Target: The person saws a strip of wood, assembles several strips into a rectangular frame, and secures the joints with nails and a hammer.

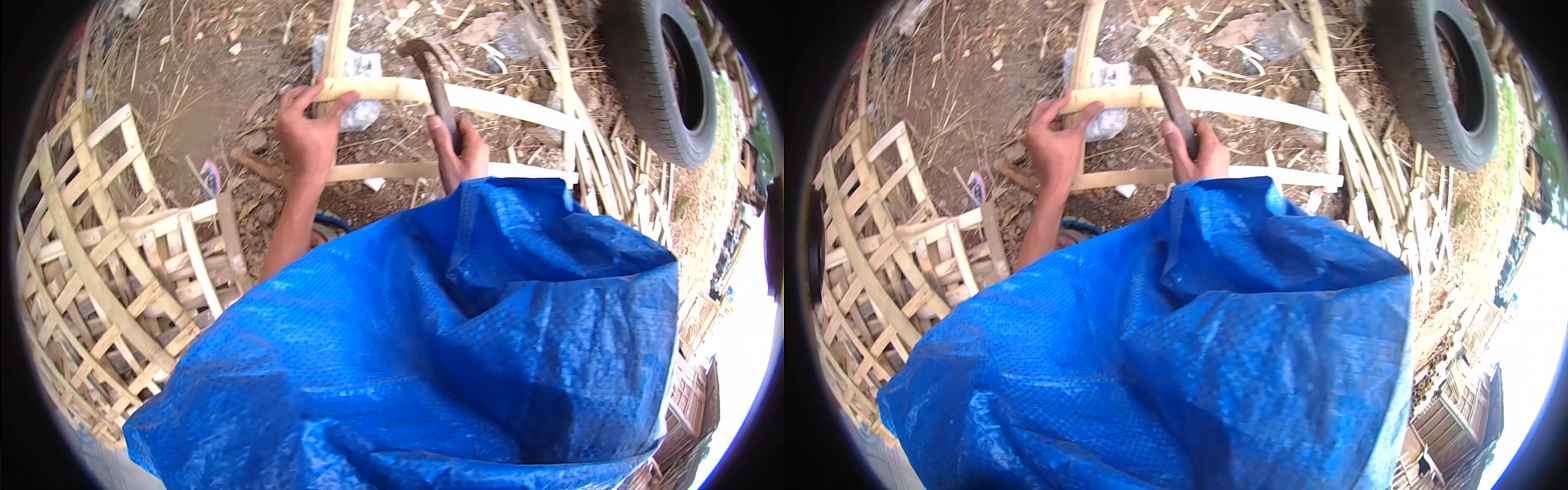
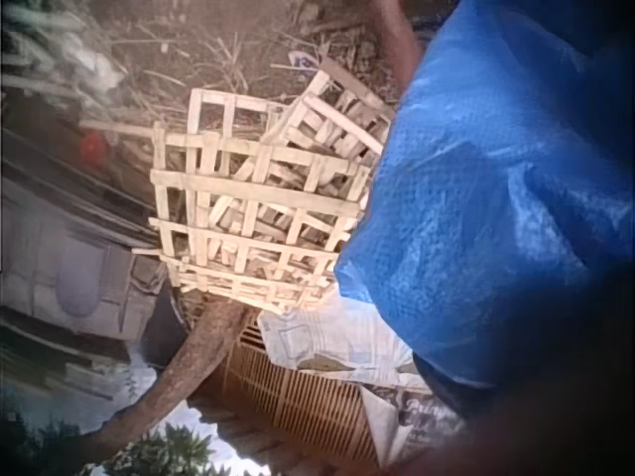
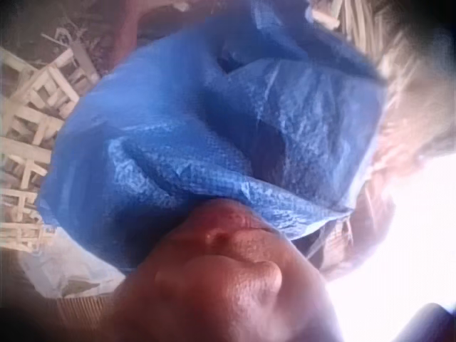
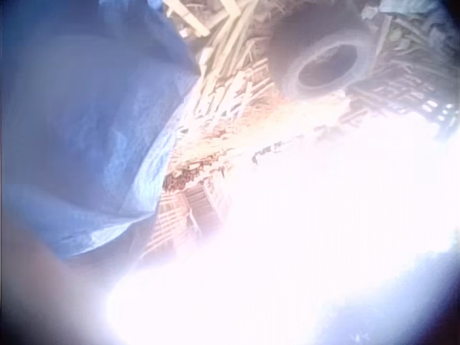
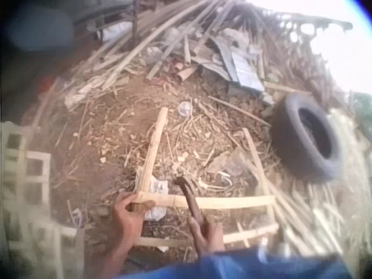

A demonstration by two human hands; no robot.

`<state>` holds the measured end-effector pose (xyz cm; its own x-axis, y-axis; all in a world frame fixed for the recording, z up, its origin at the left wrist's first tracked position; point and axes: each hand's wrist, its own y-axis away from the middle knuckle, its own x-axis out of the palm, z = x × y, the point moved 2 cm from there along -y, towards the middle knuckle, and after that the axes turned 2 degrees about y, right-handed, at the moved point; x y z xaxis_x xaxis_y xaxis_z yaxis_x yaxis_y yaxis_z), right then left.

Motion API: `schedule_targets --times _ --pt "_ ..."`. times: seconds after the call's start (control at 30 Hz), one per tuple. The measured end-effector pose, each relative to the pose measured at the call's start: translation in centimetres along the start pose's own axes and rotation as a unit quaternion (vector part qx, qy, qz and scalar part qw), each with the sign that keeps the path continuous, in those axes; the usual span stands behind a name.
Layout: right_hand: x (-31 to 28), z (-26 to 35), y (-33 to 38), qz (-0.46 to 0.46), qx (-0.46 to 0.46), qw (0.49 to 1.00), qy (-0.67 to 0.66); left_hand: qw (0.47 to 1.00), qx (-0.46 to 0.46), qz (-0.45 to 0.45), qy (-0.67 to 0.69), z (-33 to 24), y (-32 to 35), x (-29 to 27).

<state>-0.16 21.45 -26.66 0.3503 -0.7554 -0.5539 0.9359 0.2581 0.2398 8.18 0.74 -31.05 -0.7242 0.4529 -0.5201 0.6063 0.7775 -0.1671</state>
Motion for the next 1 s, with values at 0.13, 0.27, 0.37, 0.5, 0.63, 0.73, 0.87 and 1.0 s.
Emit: schedule_targets --times 0.13,0.27,0.37,0.5,0.63,0.73,0.87,1.0 --pt "-2.1 0.7 -4.5 0.018 0.013 0.999 0.049 1.0 0.005 -0.014 0.027 1.1 -0.4 -0.6" --pt "-4.4 -0.8 -7.1 0.008 -0.031 0.994 0.103 0.997 0.013 0.05 0.055 1.2 -1.2 0.2" --pt "-4.5 -0.3 -6.9 0.034 -0.017 0.99 0.132 0.996 -0.003 0.061 0.064 1.7 -1.7 -0.6" --pt "-3.3 -1.4 -6.8 0.012 -0.036 0.994 0.105 0.993 -0.019 0.085 0.081 1.8 -1.9 -0.9" --pt "-3.6 -1.3 -6.4 0.004 -0.017 0.992 0.122 0.994 0.093 0.004 -0.064 -1.5 -0.5 -1.0" --pt "-3.7 -1.3 -6.2 -0.003 -0.012 0.991 0.131 0.982 0.17 0.002 -0.086 -4.4 0.9 -0.7" --pt "-2.8 -0.5 -6.2 0.014 -0.03 0.992 0.124 0.946 0.243 0.177 -0.121 -6.8 3.8 2.7" --pt "-3.6 -0.2 -6.4 0.015 -0.033 0.987 0.157 0.929 0.23 0.253 -0.143 -6.9 5.0 5.0"
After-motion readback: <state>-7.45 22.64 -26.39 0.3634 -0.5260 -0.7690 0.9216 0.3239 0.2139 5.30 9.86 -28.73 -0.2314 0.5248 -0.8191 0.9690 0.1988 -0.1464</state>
